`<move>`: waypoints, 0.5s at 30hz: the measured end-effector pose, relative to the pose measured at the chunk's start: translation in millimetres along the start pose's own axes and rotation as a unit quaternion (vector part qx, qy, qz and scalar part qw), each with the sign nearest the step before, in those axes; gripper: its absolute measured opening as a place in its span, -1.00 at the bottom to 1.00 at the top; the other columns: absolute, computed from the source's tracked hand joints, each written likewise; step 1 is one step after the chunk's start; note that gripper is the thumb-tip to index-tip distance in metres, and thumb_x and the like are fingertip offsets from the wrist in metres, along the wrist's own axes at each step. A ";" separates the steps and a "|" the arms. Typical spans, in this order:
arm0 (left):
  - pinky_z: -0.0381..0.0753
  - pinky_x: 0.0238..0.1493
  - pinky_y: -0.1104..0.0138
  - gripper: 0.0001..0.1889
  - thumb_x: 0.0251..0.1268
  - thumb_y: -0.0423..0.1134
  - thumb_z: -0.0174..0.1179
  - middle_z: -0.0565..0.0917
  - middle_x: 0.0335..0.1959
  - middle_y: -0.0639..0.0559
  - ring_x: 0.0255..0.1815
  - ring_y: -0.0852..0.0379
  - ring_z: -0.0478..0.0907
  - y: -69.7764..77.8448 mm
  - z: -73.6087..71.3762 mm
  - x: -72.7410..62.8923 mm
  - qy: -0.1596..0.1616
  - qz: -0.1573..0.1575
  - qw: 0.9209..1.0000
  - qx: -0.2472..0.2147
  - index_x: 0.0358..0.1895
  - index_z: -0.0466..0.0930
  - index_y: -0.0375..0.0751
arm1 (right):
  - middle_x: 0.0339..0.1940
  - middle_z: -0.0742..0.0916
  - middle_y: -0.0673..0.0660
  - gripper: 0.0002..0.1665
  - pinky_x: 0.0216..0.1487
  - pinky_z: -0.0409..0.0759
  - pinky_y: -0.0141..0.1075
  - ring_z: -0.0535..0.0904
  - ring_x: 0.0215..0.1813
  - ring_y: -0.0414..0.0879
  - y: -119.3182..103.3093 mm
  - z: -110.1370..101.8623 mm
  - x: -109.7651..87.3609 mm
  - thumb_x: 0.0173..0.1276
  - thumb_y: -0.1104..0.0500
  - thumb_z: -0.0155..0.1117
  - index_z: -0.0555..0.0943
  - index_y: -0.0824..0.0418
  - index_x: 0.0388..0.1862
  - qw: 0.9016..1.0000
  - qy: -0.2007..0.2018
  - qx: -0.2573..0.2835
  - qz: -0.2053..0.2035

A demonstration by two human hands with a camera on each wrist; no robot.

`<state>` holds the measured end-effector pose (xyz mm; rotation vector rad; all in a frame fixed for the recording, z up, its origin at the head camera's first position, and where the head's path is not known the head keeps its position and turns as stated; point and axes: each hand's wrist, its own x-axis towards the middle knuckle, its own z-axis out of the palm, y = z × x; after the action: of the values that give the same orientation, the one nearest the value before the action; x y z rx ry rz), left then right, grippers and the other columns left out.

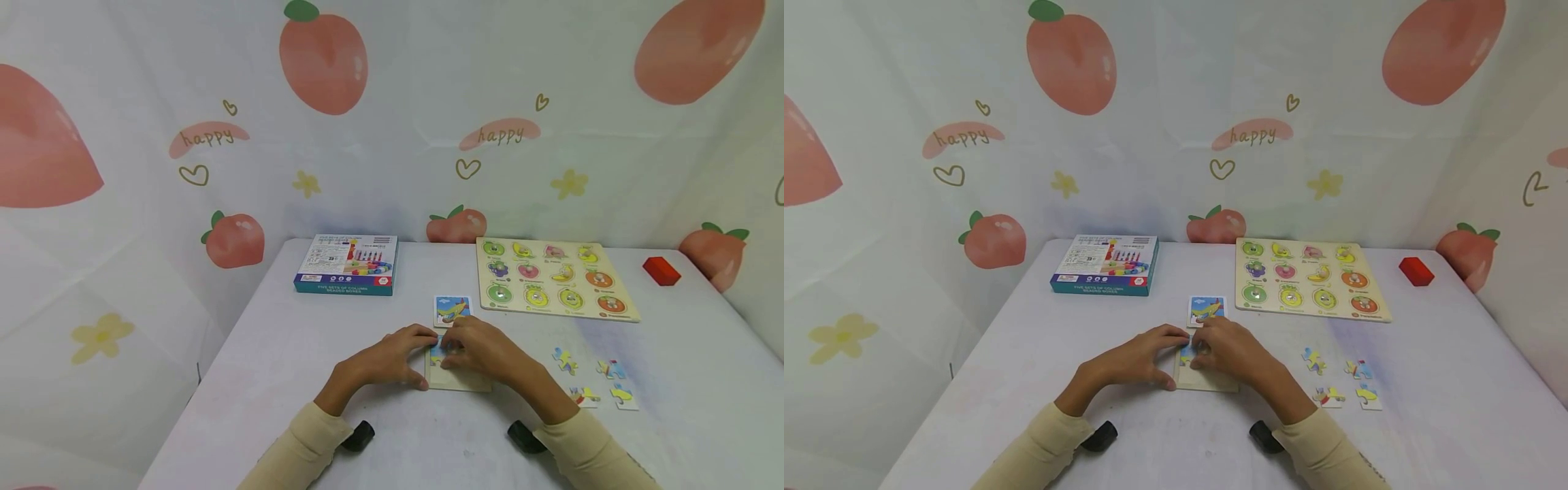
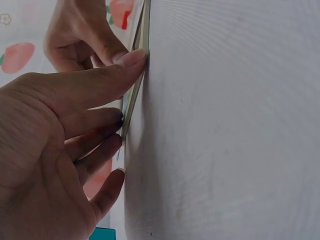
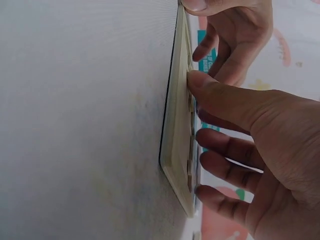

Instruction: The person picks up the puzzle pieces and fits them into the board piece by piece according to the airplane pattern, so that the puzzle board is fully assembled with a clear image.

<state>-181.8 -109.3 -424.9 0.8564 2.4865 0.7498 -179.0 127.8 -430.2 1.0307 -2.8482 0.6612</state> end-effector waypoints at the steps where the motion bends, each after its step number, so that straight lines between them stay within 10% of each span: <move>1: 0.21 0.62 -0.09 -0.19 0.24 -0.07 0.56 0.40 0.57 0.09 0.65 0.06 0.23 0.0 0.0 0.0 0.000 0.000 1.000 0.001 0.55 0.45 -0.07 | -0.24 0.70 -0.11 -0.68 -0.09 0.62 -0.28 0.56 -0.15 -0.21 -0.2 0.1 -0.3 0.20 -0.01 0.68 0.82 0.11 -0.15 1.000 0.001 0.001 0.008; 15: 0.36 0.52 0.02 -0.49 0.18 -0.11 0.61 0.54 0.31 0.16 0.47 0.12 0.38 0.3 2.9 3.1 0.020 0.004 1.000 0.015 0.22 0.72 0.05 | -0.33 0.64 -0.13 -0.67 -0.18 0.54 -0.32 0.48 -0.21 -0.25 0.4 -1.4 0.6 0.19 -0.04 0.69 0.78 0.09 -0.20 0.999 -0.005 0.016 0.040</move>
<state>-182.4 -106.0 -427.6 0.8717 2.5376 0.7413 -179.8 128.2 -429.0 0.9308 -2.9110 0.7111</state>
